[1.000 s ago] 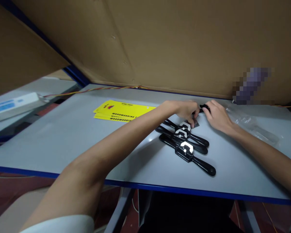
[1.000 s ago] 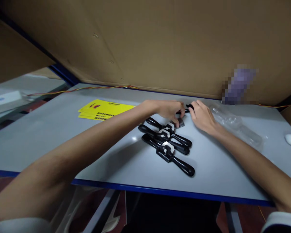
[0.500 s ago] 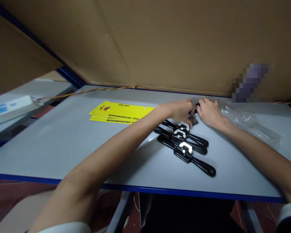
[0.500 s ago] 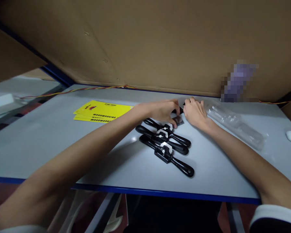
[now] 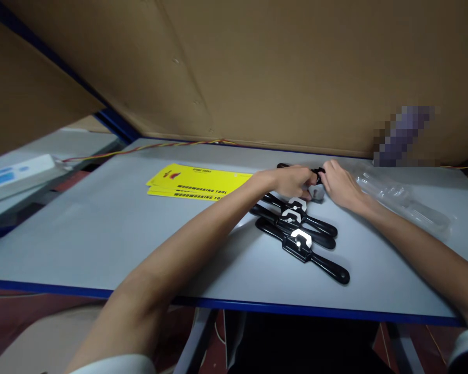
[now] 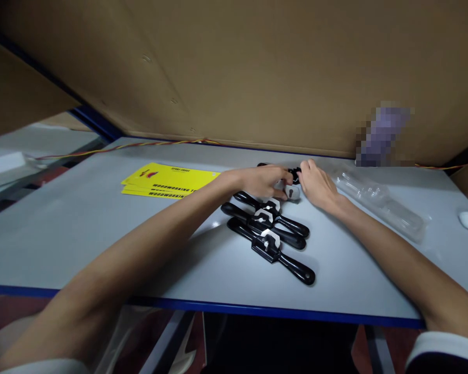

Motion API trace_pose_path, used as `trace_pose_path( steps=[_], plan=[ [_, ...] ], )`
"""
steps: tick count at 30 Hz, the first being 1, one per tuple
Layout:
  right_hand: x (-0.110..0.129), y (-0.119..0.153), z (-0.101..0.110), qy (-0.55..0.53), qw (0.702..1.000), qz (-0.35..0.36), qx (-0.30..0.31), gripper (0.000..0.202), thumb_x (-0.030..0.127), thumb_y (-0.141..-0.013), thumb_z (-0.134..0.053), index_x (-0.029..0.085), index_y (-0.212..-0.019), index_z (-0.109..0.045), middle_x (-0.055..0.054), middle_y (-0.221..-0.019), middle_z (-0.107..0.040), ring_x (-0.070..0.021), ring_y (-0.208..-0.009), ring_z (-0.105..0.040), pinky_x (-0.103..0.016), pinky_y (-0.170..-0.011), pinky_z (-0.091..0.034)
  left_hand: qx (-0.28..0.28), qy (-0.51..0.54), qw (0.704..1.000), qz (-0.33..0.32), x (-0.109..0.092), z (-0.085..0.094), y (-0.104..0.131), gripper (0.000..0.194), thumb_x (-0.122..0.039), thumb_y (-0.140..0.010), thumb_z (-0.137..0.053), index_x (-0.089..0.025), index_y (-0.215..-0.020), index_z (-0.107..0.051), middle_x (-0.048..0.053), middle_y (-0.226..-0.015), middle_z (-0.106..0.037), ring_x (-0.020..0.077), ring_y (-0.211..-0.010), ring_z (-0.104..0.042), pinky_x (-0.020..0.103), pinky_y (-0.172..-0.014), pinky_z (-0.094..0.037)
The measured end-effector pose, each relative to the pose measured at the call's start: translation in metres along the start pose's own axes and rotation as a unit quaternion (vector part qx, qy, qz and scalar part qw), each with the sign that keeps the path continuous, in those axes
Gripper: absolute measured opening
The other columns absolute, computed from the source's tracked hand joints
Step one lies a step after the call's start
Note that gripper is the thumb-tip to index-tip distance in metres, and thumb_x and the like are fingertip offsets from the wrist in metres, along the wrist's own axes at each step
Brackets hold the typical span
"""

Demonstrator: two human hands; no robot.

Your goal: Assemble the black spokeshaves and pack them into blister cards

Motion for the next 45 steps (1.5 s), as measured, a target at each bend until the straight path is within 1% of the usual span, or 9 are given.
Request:
trace_pose_path(
  steps=[2,6,9,12,16,24,33,37,45],
  plan=[
    [-0.003,0.000,0.000,-0.023,1.000,0.006,-0.020,0.024,0.030,-0.109,-0.035,0.020,-0.110,-0.056,-0.018,-0.121,-0.065,-0.0310,-0.096,-0.064,-0.042,-0.081,-0.046,-0.025,0.063,0.997,-0.035,0.001,0.004,0.004,0.012,-0.030,-0.086,-0.066,-0.019,-0.090,-0.064,0.003,-0.087,-0.067,0.0176,-0.080,-0.058,0.030,-0.076,-0.043],
    [-0.005,0.004,0.005,-0.082,0.993,0.032,-0.073,0.020,0.030,-0.107,-0.034,0.024,-0.102,-0.052,-0.015,-0.112,-0.065,-0.0316,-0.098,-0.062,-0.045,-0.088,-0.048,-0.137,0.165,0.977,-0.019,0.021,0.021,0.012,0.020,-0.037,-0.089,-0.063,-0.018,-0.086,-0.060,-0.001,-0.075,-0.060,0.0142,-0.069,-0.052,0.028,-0.069,-0.040],
    [-0.006,0.006,0.007,-0.107,0.989,0.041,-0.093,0.020,0.032,-0.107,-0.033,0.026,-0.097,-0.049,-0.014,-0.108,-0.064,-0.0310,-0.096,-0.060,-0.045,-0.089,-0.048,-0.171,0.139,0.975,0.014,0.034,0.022,0.011,0.024,-0.040,-0.090,-0.062,-0.017,-0.083,-0.063,-0.001,-0.071,-0.060,0.0141,-0.068,-0.051,0.028,-0.068,-0.040],
    [-0.009,0.007,0.006,-0.121,0.987,0.031,-0.102,0.021,0.035,-0.107,-0.034,0.027,-0.096,-0.049,-0.012,-0.103,-0.063,-0.0310,-0.095,-0.059,-0.045,-0.088,-0.047,-0.167,0.066,0.984,0.018,0.033,0.016,0.008,0.028,-0.043,-0.089,-0.063,-0.016,-0.084,-0.069,0.002,-0.074,-0.064,0.0161,-0.071,-0.053,0.030,-0.072,-0.041],
    [-0.012,0.008,0.008,-0.115,0.986,0.020,-0.119,0.022,0.036,-0.107,-0.035,0.027,-0.094,-0.051,-0.012,-0.103,-0.063,-0.0308,-0.094,-0.059,-0.045,-0.087,-0.047,-0.209,0.039,0.976,0.042,0.032,0.018,0.011,0.034,-0.050,-0.084,-0.069,-0.016,-0.090,-0.070,0.004,-0.083,-0.065,0.0186,-0.076,-0.055,0.032,-0.075,-0.042],
    [-0.008,0.014,0.011,-0.039,0.990,0.001,-0.136,0.025,0.033,-0.106,-0.039,0.022,-0.099,-0.059,-0.015,-0.106,-0.065,-0.0286,-0.083,-0.059,-0.041,-0.073,-0.042,-0.333,0.113,0.933,0.076,0.037,0.032,0.022,0.037,-0.036,-0.089,-0.058,-0.024,-0.065,-0.032,-0.006,-0.063,-0.034,0.0129,-0.065,-0.029,0.031,-0.066,-0.029],
    [-0.002,0.022,0.016,-0.013,0.976,0.023,-0.215,0.021,0.030,-0.103,-0.046,0.025,-0.085,-0.055,-0.012,-0.092,-0.067,-0.0290,-0.086,-0.056,-0.041,-0.074,-0.039,-0.324,0.217,0.920,0.047,0.045,0.024,0.017,0.035,-0.030,-0.084,-0.061,-0.025,-0.067,-0.031,-0.008,-0.062,-0.027,0.0117,-0.062,-0.026,0.031,-0.062,-0.024],
    [-0.003,0.024,0.020,-0.033,0.968,0.032,-0.248,0.023,0.033,-0.103,-0.048,0.025,-0.084,-0.057,-0.011,-0.089,-0.067,-0.0284,-0.086,-0.057,-0.040,-0.074,-0.040,-0.308,0.234,0.922,0.023,0.045,0.020,0.015,0.028,-0.030,-0.086,-0.058,-0.025,-0.069,-0.037,-0.008,-0.061,-0.031,0.0122,-0.060,-0.029,0.031,-0.062,-0.026],
    [-0.014,0.020,0.030,-0.213,0.937,0.043,-0.272,0.024,0.041,-0.096,-0.065,0.024,-0.080,-0.069,-0.006,-0.084,-0.073,-0.0241,-0.078,-0.063,-0.038,-0.075,-0.047,-0.257,0.091,0.962,0.013,0.041,0.016,0.008,0.039,-0.026,-0.089,-0.050,-0.023,-0.054,-0.032,-0.002,-0.058,-0.036,0.0136,-0.063,-0.034,0.035,-0.065,-0.027]
  ],
)
Point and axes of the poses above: each hand's wrist, its own y-axis away from the middle knuckle, its own z-axis out of the back of the hand, x = y × z, the point moved 8 cm from there along -y, towards the middle knuckle
